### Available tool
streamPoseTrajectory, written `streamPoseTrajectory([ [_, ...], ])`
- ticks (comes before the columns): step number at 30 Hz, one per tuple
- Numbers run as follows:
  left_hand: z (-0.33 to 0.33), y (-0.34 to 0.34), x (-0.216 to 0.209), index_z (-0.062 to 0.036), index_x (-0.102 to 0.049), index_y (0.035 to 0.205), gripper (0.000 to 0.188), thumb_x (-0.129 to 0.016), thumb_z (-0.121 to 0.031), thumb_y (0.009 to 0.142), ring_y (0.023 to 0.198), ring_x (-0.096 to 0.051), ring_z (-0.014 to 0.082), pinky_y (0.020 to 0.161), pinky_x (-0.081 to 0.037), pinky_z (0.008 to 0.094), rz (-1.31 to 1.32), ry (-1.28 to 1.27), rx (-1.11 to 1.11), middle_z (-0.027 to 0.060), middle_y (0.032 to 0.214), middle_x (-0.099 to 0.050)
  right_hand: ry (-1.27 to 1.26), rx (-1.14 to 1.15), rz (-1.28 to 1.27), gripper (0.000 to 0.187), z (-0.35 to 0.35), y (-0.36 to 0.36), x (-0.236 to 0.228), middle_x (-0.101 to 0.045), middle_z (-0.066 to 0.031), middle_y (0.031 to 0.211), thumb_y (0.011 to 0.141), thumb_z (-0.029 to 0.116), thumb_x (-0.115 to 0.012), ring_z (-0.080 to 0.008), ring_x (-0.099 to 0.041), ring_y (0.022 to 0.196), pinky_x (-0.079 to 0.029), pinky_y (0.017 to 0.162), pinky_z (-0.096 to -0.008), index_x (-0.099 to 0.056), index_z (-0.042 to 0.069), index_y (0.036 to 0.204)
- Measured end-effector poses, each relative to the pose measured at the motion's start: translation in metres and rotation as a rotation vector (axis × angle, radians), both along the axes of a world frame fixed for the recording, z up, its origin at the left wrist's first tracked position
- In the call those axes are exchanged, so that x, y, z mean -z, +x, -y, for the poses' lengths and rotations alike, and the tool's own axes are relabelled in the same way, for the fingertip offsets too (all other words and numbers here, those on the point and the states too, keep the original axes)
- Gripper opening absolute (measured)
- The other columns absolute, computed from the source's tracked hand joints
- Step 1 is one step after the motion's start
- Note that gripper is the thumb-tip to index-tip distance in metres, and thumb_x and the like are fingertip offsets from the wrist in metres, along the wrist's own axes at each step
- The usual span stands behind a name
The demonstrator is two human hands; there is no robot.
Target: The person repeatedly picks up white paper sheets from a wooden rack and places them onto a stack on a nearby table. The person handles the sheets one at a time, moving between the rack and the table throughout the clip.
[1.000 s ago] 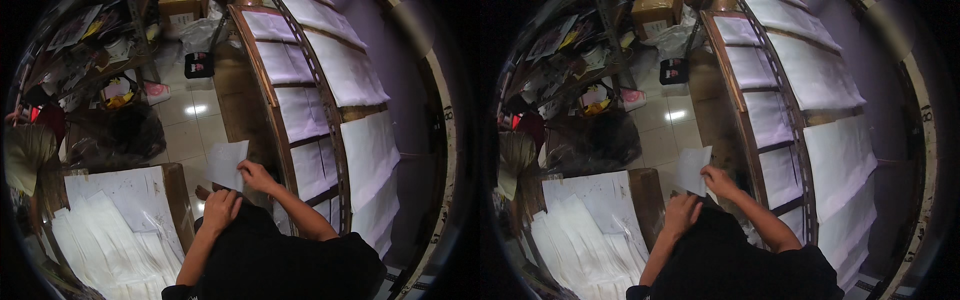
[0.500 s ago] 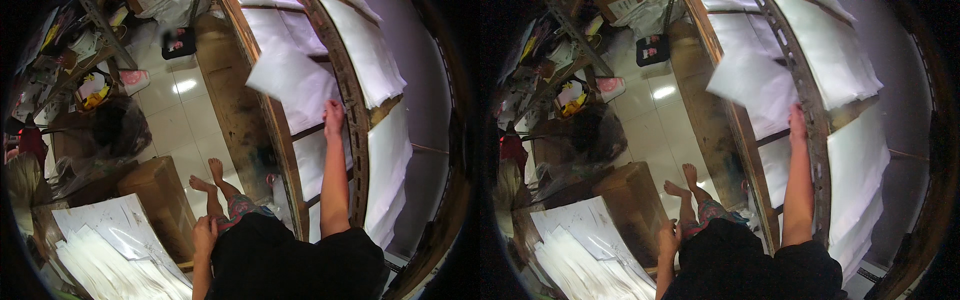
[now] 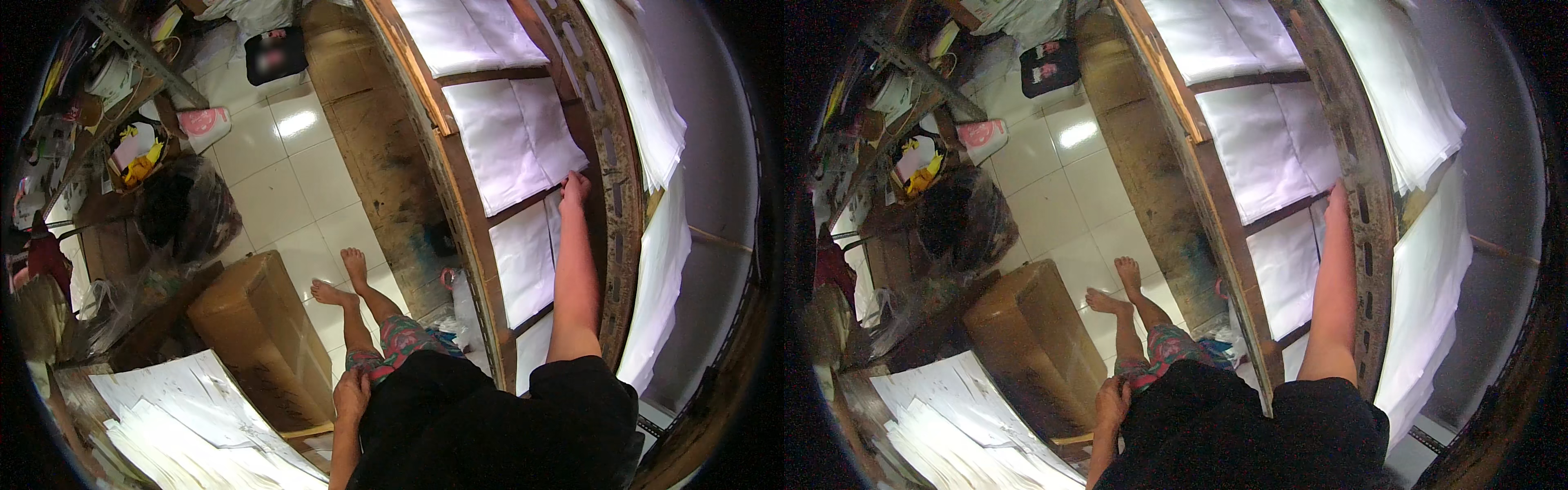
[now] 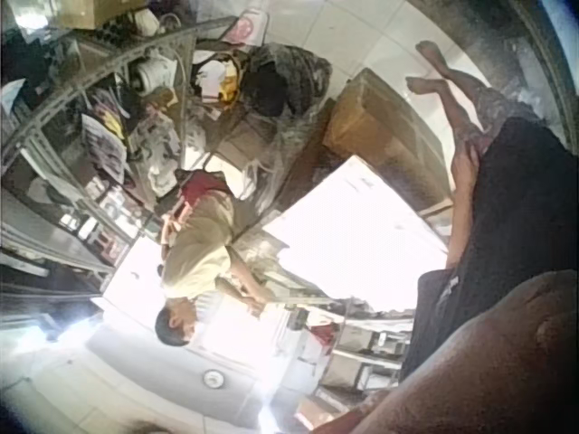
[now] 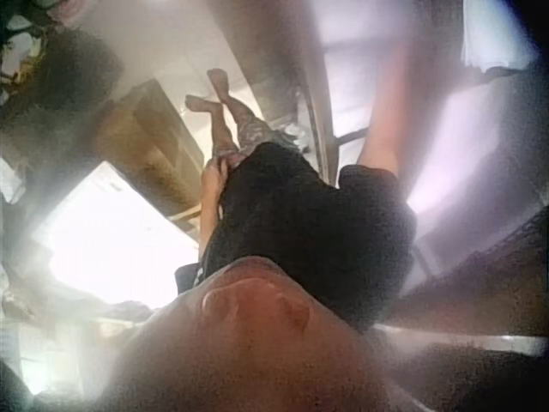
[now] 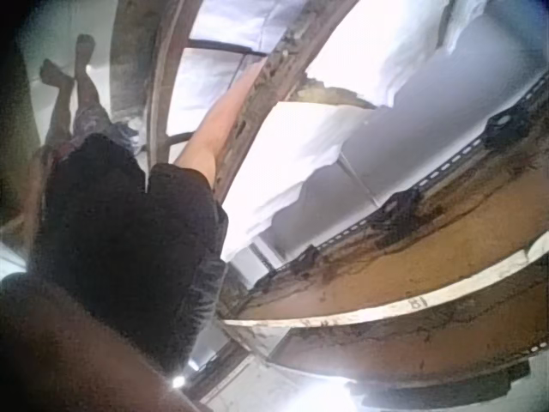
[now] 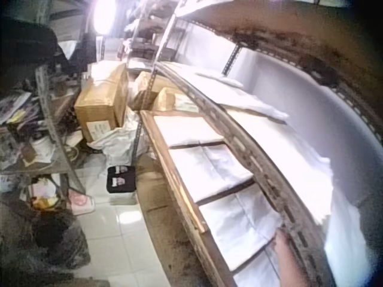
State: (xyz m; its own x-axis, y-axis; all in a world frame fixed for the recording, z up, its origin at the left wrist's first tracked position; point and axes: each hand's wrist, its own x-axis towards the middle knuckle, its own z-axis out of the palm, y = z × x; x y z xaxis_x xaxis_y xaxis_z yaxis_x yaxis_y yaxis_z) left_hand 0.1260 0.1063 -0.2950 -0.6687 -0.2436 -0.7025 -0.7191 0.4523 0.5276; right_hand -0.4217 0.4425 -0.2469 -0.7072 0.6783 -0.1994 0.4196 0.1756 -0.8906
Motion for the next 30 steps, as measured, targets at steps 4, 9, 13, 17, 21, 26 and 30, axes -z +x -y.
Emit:
streamPoseTrajectory([
  [4,0.007,0.004,0.010,0.0000,-0.064,0.101,0.025,-0.061,-0.022,0.090,0.090,-0.063,0.0424,0.078,-0.051,0.0495,-0.012,0.009,-0.002,0.0230,0.096,-0.064,0.217,-0.092,-0.056,0.008,-0.095,-0.025,0.045,-0.057,-0.0006,0.069,0.090,0.014,-0.064,-0.0094,-0.051,0.055,-0.036,0.042,-0.0245,-0.058,0.008,0.087],
  [9,0.009,0.000,0.008,0.0004,-0.064,0.103,0.027,-0.059,-0.024,0.091,0.090,-0.063,0.0429,0.079,-0.050,0.0500,0.006,0.006,-0.009,0.0235,0.096,-0.064,0.329,-0.126,0.013,0.010,-0.084,-0.023,0.052,-0.056,-0.0018,0.063,0.087,0.013,-0.064,-0.0115,-0.051,0.053,-0.037,0.045,-0.0265,-0.060,0.006,0.081],
  [13,0.013,-0.004,-0.001,0.0000,-0.064,0.104,0.029,-0.058,-0.025,0.092,0.092,-0.063,0.0426,0.080,-0.050,0.0495,0.045,0.014,0.009,0.0234,0.097,-0.064,0.432,-0.098,-0.050,0.012,-0.084,-0.021,0.059,-0.055,-0.0028,0.063,0.086,0.013,-0.064,-0.0138,-0.050,0.054,-0.038,0.049,-0.0292,-0.059,0.003,0.081],
  [17,0.025,-0.018,-0.022,-0.0003,-0.064,0.105,0.028,-0.058,-0.024,0.092,0.092,-0.063,0.0420,0.081,-0.050,0.0489,-0.040,0.028,-0.029,0.0224,0.097,-0.065,0.615,-0.017,-0.263,0.015,-0.095,-0.016,0.080,-0.056,-0.0030,0.072,0.086,0.015,-0.063,-0.0142,-0.050,0.060,-0.040,0.054,-0.0318,-0.058,0.001,0.087],
  [21,0.037,-0.035,-0.046,-0.0005,-0.063,0.104,0.027,-0.060,-0.024,0.091,0.090,-0.064,0.0403,0.081,-0.051,0.0473,-0.189,-0.042,-0.147,0.0212,0.097,-0.066,0.161,-0.211,-0.454,0.017,0.067,0.045,0.022,-0.055,-0.0025,0.095,0.089,0.015,-0.061,-0.0130,-0.049,0.068,-0.040,0.055,-0.0308,-0.056,0.002,0.099],
  [26,0.070,-0.054,-0.108,-0.0015,-0.064,0.109,0.029,-0.058,-0.025,0.093,0.098,-0.062,0.0404,0.085,-0.049,0.0466,-0.358,-0.019,-0.239,0.0209,0.105,-0.065,0.014,-0.713,-0.261,0.015,0.200,0.135,0.009,-0.056,-0.0031,0.093,0.097,0.013,-0.057,-0.0111,-0.049,0.079,-0.042,0.070,-0.0257,-0.056,0.003,0.108],
  [30,0.089,-0.045,-0.147,-0.0020,-0.062,0.106,0.027,-0.061,-0.025,0.092,0.090,-0.063,0.0383,0.078,-0.051,0.0470,-0.651,-0.191,-0.335,0.0180,0.097,-0.064,-0.029,-1.376,-0.258,0.010,0.291,0.212,0.041,-0.053,0.0008,0.082,0.099,0.015,-0.056,-0.0058,-0.046,0.061,-0.040,0.053,-0.0220,-0.056,0.007,0.105],
])
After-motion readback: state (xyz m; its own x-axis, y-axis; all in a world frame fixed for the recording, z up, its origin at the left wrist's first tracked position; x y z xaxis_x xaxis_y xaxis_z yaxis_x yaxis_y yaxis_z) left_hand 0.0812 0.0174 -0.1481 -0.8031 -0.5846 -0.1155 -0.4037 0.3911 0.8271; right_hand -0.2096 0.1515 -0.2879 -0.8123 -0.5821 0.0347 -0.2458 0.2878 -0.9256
